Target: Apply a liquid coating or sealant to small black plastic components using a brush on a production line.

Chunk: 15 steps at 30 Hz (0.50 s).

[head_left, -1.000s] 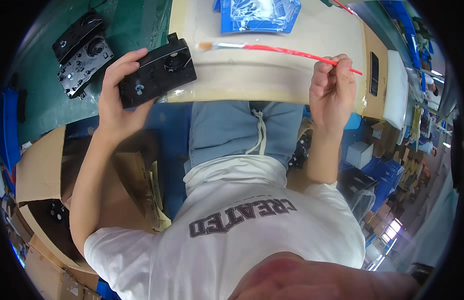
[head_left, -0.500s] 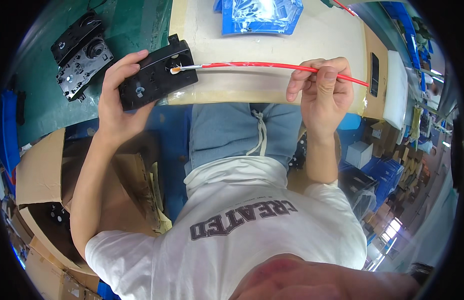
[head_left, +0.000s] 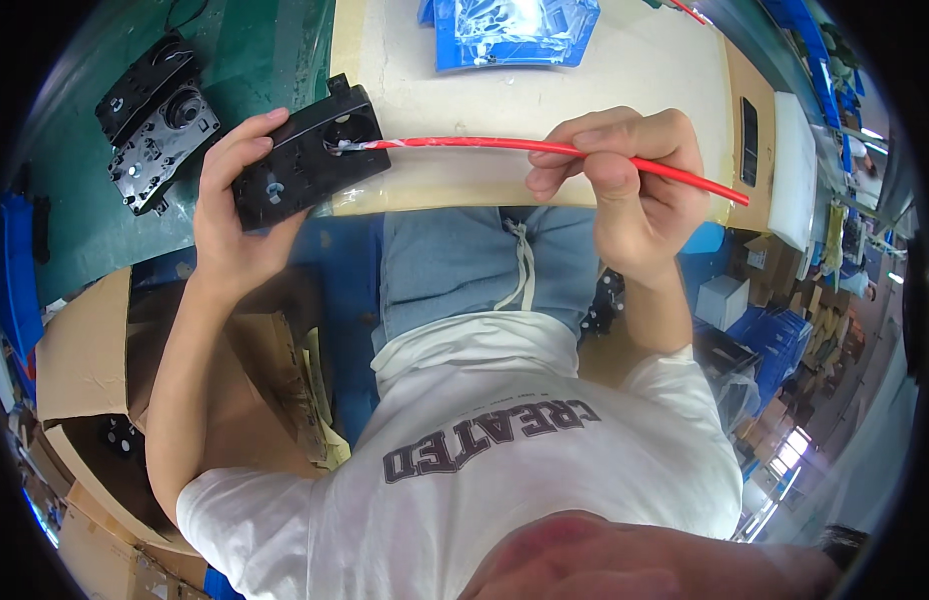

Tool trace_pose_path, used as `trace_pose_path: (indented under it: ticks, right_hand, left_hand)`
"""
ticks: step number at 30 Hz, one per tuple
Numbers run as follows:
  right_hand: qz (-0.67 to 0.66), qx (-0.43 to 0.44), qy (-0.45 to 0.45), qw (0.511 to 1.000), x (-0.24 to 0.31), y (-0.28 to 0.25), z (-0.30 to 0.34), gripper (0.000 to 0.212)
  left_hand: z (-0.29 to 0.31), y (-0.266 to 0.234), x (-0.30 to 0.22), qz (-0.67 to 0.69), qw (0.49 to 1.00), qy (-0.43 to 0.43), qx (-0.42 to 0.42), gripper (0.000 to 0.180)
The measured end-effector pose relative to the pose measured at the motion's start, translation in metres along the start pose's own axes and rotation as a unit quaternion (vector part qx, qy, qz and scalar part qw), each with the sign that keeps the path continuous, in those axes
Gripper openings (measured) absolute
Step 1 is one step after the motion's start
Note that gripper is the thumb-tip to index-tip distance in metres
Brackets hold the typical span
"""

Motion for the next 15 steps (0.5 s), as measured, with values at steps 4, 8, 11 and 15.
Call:
trace_pose_path:
  ticks: [4,8,11,15]
  right_hand:
    - [0.061,0.046,-0.041,0.996,0.011,0.005,-0.003,0.007]
    - [0.104,0.091,-0.1,0.985,0.028,0.016,-0.001,0.01]
    - [0.132,0.131,-0.117,0.975,0.037,0.023,-0.004,0.014]
    - [0.167,0.172,-0.127,0.963,0.048,0.035,-0.008,0.02]
  left_hand:
    - [0.0,0.0,0.0,-0.003,1.0,-0.002,0.003,0.067]
    - [0.0,0.002,0.0,0.0,1.0,-0.004,0.006,0.068]
    - [0.0,0.002,-0.001,-0.001,1.0,0.002,0.004,0.067]
    - [0.0,0.001,-0.001,-0.002,1.0,0.003,0.006,0.067]
Point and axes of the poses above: each hand's wrist, its own z-axis away from the middle knuckle, its own y-axis out of the palm, x = y × z, the point moved 6 cm from there along -z, towards the middle knuckle, and after that the axes turned 13 degrees about -x, right-handed, at the moved point
